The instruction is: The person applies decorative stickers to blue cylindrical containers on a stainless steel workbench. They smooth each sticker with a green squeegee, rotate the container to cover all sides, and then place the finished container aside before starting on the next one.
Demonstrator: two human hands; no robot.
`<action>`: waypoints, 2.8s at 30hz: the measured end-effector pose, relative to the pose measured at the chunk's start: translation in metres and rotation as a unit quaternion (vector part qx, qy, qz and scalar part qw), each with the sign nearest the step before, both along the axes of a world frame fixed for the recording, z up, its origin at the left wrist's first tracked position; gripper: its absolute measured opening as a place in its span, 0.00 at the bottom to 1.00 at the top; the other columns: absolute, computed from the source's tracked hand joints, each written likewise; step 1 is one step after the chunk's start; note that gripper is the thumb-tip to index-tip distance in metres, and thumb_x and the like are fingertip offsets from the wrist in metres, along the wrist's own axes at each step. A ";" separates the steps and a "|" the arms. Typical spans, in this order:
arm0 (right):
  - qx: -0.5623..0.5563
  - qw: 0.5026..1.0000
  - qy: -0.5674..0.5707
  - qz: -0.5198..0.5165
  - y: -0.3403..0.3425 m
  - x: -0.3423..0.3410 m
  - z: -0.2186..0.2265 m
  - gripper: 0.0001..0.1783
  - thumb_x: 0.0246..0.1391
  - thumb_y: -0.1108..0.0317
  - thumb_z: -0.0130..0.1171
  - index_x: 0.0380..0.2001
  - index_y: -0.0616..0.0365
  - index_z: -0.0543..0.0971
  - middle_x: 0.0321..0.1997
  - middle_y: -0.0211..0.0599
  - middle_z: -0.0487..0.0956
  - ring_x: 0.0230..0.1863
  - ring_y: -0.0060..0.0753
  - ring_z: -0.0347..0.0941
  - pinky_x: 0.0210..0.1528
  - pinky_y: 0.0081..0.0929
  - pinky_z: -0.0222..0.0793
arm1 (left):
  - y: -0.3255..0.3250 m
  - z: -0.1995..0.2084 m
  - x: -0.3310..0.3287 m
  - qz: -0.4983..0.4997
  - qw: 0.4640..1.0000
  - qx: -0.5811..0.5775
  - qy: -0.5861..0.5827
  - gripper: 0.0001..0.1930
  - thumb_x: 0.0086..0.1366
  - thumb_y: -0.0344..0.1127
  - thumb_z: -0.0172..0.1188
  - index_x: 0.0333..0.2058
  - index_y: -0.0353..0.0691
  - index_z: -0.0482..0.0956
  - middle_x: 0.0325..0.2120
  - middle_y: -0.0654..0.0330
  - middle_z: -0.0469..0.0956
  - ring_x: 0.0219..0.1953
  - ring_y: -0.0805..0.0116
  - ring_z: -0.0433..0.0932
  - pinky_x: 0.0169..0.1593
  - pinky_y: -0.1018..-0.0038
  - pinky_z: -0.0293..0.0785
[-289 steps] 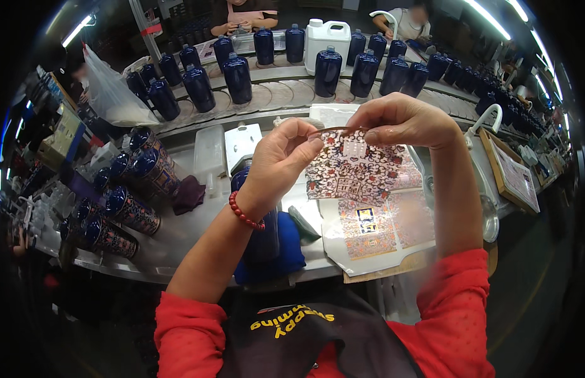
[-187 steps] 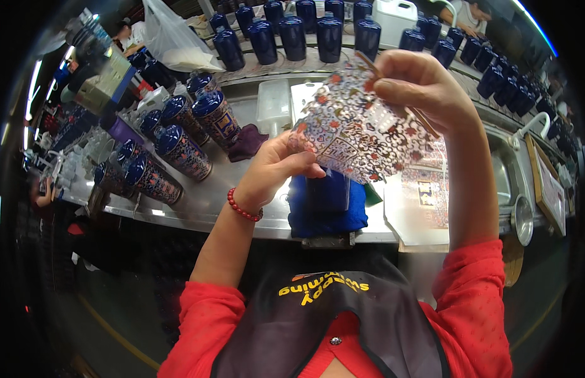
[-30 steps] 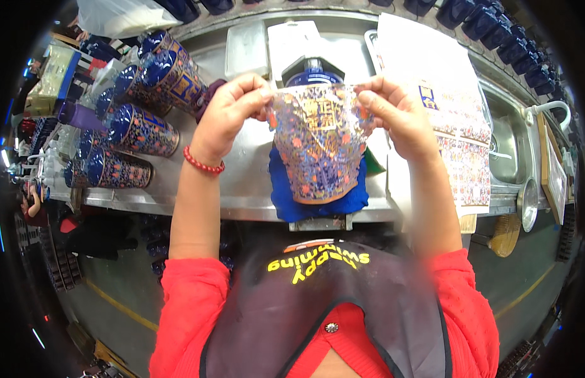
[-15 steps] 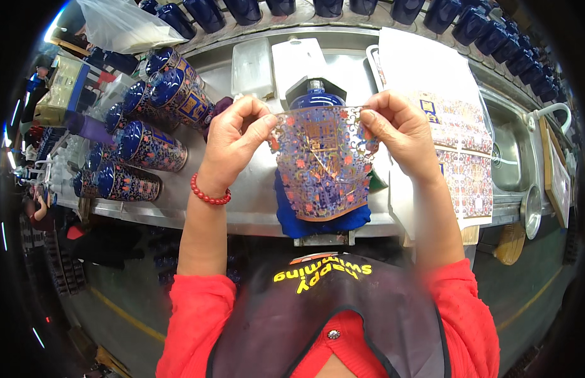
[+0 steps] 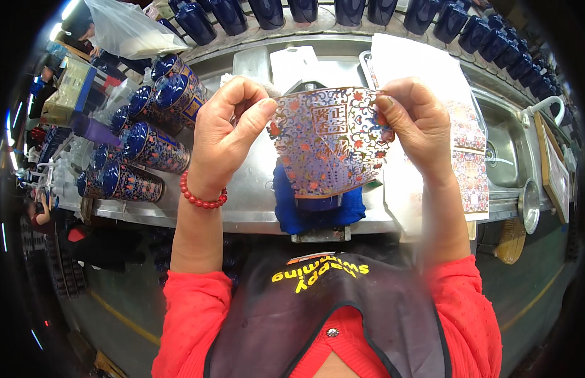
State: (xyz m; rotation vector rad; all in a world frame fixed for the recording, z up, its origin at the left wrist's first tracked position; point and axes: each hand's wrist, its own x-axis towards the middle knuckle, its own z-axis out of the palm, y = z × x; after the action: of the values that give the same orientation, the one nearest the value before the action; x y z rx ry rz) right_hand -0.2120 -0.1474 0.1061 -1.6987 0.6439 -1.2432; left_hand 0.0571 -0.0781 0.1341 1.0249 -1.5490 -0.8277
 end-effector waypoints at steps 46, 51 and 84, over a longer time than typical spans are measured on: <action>-0.252 0.948 -0.046 -0.187 0.006 -0.039 0.051 0.06 0.66 0.71 0.62 0.42 0.60 0.77 0.29 0.29 0.80 0.27 0.13 0.73 0.28 0.13 0.69 | -0.043 0.057 -0.097 0.289 0.832 -0.446 -0.159 0.07 0.73 0.31 0.59 0.36 0.38 0.70 0.27 0.59 0.74 0.22 0.69 0.74 0.28 0.74 0.72; -0.175 0.974 -0.113 -0.091 0.001 -0.051 0.045 0.17 0.66 0.63 0.64 0.52 0.61 0.75 0.30 0.29 0.80 0.31 0.16 0.75 0.35 0.15 0.71 | -0.045 0.061 -0.103 0.282 0.828 -0.454 -0.168 0.07 0.73 0.31 0.59 0.36 0.38 0.70 0.26 0.59 0.73 0.22 0.70 0.73 0.28 0.75 0.71; 0.042 0.991 -0.084 0.100 -0.084 -0.149 0.031 0.10 0.64 0.64 0.65 0.40 0.59 0.83 0.34 0.30 0.83 0.32 0.18 0.78 0.34 0.19 0.76 | -0.168 0.071 -0.184 0.196 0.898 -0.389 -0.061 0.14 0.68 0.40 0.61 0.35 0.32 0.77 0.30 0.42 0.79 0.35 0.46 0.80 0.44 0.59 0.77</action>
State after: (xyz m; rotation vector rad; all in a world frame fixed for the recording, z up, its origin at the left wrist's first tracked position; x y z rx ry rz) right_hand -0.3614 -0.2315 0.1373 -1.5291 0.4084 -1.1850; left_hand -0.1264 -0.2464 0.2048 0.7400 -1.4985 0.1589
